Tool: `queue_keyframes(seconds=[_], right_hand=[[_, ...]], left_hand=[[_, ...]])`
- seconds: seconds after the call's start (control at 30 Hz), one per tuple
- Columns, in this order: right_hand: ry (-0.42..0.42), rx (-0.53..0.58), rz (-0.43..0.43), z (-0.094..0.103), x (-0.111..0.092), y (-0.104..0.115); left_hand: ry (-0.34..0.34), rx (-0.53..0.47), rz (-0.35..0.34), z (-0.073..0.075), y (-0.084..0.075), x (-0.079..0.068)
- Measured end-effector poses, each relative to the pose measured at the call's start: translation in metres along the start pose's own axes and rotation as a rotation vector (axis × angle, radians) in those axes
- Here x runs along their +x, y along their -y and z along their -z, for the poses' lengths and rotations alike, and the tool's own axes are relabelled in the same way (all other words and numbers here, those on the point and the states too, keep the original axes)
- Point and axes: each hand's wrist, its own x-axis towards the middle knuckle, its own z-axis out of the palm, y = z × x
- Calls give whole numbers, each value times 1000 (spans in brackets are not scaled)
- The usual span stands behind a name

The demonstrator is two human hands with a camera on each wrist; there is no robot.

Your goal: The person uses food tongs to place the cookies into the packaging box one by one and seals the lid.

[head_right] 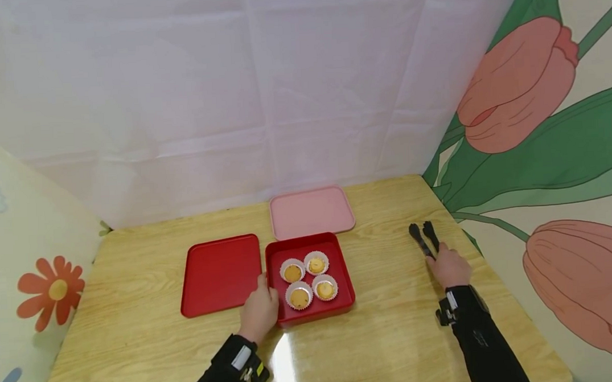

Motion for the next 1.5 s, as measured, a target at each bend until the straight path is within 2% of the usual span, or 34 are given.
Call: queue_keyframes(seconds=[0.47, 0.73, 0.83, 0.93, 1.0, 1.2, 1.3, 1.5], right_hand=[[-51, -4, 22, -9, -1, -7], [-29, 10, -16, -8, -5, -4], [-31, 9, -34, -6, -8, -2], [-73, 4, -53, -6, -12, 1], [-136, -6, -44, -5, -15, 3], [-291, 17, 36, 4, -20, 20], [-314, 65, 77, 11, -21, 35], [-306, 111, 151, 24, -25, 70]], left_hand=[[-29, 6, -21, 3, -3, -2], [-12, -19, -17, 4, -1, 0], [-14, -33, -35, 4, 0, 0], [-24, -52, -65, 2, 3, -1], [-29, -69, -80, 2, 5, -1], [-40, -110, -85, 8, 12, 0], [-47, -91, -68, 20, 15, 6], [-9, 14, -44, 41, 23, 33]])
